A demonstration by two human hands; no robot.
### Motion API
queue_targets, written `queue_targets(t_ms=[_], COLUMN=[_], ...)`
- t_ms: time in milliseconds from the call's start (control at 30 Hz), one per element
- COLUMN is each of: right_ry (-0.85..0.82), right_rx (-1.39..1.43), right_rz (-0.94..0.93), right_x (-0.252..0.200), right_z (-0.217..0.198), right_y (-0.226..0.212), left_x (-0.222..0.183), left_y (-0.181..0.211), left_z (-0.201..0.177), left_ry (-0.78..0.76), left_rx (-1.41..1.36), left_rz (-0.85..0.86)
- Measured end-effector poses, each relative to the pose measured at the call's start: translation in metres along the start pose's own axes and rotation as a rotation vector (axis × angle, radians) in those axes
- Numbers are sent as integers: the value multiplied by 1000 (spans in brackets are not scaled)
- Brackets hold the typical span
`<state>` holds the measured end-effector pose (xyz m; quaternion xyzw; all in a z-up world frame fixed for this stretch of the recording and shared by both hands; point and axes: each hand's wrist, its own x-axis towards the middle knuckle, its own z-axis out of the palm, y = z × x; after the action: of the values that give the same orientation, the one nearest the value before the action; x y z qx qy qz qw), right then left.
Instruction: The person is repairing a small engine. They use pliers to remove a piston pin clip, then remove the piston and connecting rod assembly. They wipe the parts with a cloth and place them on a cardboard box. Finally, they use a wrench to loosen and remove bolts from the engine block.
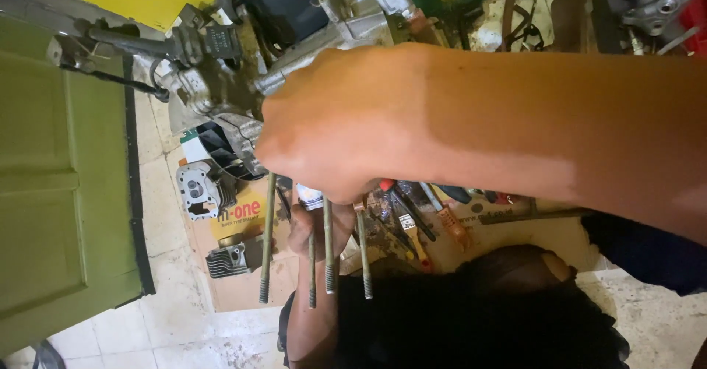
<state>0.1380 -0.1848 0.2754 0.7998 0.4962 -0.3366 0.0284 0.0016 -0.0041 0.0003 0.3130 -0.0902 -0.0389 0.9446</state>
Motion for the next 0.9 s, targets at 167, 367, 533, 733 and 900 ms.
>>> queue_targets(t_ms=[167,367,533,733,900], right_ry=[-21,-15,-68,343,687], right_rx=[-119,-215,-246,-162,-397], right_rz=[8,17,135,280,463], right_x=[18,19,7,-14,-36], right_z=[-3,4,24,102,148], right_y=[-12,-15,-12,0,-33], left_x=[-8,12,3,-2,-10], left_y=[-3,-1,12,21,16], left_z=[-17,4,9,5,-8], left_ry=[-3,-125,-44,37,33], left_rx=[-65,-92,-99,-182,-337], left_rz=[-1,-50,-69,-95,-167])
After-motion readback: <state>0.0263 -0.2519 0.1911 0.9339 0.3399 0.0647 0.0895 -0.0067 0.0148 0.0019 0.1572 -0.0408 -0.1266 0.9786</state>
